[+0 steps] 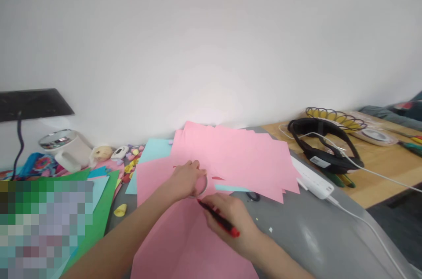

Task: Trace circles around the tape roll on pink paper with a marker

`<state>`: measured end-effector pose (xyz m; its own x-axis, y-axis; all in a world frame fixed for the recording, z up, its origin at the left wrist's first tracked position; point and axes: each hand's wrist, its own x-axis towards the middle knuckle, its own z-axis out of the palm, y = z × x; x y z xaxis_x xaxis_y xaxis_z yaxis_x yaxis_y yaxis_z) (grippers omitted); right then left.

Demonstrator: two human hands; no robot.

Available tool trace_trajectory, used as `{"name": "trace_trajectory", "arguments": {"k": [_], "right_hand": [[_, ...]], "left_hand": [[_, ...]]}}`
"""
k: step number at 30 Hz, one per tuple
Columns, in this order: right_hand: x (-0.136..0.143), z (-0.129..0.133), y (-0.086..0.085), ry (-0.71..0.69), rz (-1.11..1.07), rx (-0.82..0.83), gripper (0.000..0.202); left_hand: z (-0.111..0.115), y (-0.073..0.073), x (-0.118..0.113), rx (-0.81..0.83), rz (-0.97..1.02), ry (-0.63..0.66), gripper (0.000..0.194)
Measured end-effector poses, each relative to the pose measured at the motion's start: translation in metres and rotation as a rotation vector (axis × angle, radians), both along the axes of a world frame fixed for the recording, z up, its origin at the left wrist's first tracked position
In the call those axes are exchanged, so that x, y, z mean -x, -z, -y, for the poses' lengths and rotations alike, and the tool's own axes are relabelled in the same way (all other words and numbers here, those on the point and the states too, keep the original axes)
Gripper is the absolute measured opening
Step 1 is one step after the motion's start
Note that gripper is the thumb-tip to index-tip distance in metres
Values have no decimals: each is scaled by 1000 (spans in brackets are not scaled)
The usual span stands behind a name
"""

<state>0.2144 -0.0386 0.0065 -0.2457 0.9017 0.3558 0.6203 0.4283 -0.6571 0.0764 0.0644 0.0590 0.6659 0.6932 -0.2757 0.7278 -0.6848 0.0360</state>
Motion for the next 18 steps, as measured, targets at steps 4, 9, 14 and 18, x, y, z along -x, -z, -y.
{"name": "trace_trajectory", "arguments": {"k": [4, 9, 14, 18], "right_hand": [[-32, -21, -23, 354, -373, 144, 18], [-34, -76, -49, 283, -621, 292, 31], [13, -126, -51, -51, -297, 376, 22], [45, -146, -47, -297, 1, 491, 11]], "left_hand": [[4, 4, 1, -19, 32, -13, 27], [12, 9, -6, -30, 17, -56, 32], [17, 12, -16, -23, -37, -112, 49], [19, 13, -21, -21, -85, -143, 46]]}}
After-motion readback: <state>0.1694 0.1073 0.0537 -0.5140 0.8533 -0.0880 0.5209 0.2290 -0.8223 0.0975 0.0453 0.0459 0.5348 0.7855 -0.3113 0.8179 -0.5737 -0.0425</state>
